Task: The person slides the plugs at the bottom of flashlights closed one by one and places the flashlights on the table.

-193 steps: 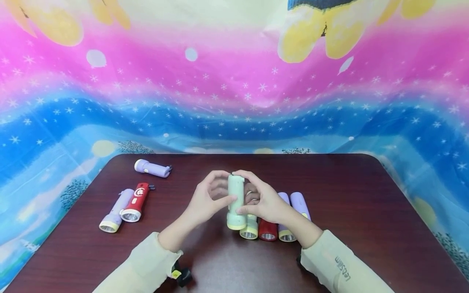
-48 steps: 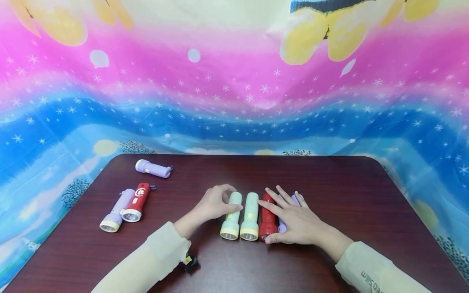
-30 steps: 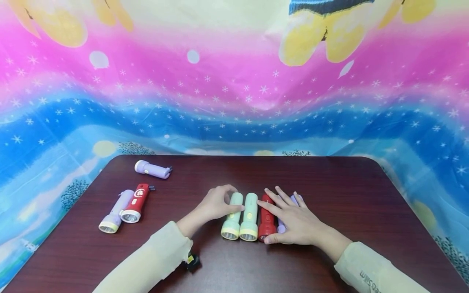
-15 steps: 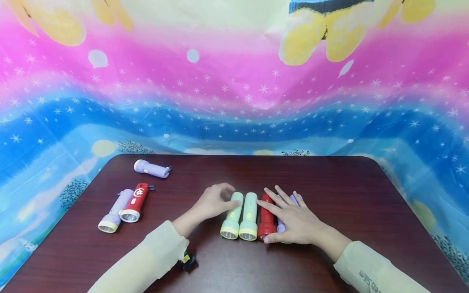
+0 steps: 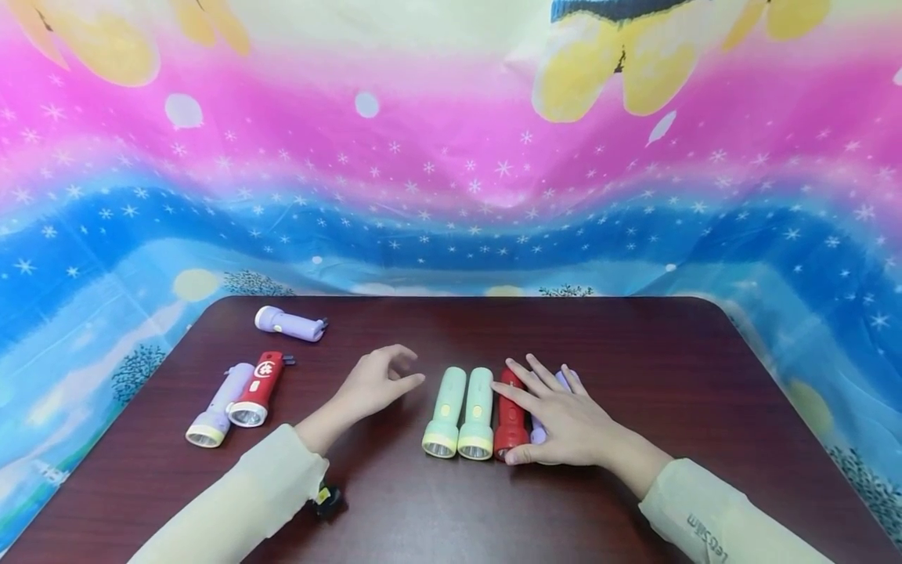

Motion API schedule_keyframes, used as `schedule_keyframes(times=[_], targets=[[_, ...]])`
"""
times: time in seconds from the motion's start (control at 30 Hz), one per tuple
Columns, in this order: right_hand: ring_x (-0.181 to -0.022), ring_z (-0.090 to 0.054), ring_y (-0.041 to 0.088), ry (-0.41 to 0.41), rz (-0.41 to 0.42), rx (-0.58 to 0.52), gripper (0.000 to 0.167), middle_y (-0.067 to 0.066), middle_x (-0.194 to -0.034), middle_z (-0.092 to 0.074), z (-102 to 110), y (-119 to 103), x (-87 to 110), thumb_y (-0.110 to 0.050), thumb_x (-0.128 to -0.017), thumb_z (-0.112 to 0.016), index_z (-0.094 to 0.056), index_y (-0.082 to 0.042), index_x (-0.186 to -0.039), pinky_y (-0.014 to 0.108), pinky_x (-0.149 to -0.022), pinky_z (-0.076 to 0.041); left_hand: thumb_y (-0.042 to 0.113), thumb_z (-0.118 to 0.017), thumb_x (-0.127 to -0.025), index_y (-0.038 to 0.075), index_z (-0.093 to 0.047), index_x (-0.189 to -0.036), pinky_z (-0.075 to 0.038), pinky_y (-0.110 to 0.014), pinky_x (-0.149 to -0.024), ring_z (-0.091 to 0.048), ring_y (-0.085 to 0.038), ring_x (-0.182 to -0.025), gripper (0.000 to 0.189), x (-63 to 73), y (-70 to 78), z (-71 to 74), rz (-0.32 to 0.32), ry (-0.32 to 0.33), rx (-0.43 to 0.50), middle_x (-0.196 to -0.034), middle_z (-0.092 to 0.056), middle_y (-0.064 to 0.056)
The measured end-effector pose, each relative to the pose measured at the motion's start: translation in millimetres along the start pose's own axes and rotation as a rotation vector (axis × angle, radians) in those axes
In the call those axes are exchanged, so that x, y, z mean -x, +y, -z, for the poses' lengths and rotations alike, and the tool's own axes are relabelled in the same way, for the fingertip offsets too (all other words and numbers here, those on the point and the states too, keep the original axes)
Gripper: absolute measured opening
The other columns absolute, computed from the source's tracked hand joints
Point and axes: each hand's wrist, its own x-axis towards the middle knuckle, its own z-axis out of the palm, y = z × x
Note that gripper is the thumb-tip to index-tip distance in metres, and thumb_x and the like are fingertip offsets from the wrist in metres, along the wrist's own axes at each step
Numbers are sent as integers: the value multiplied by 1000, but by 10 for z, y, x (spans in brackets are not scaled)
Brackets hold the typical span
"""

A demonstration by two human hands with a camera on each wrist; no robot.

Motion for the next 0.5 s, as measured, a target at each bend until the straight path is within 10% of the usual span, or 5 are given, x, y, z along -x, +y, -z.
schedule_keyframes(times=[0.5], targets=[[-152, -16, 38, 7, -2, 1, 92, 3, -166, -22, -12, 10, -1, -73, -75, -68, -35, -37, -153, 75, -110, -15, 20, -72, -91, 8, -62, -127, -51, -49, -97, -65, -28, -109, 39, 102, -469, 432, -194, 16, 42, -118, -68, -13]])
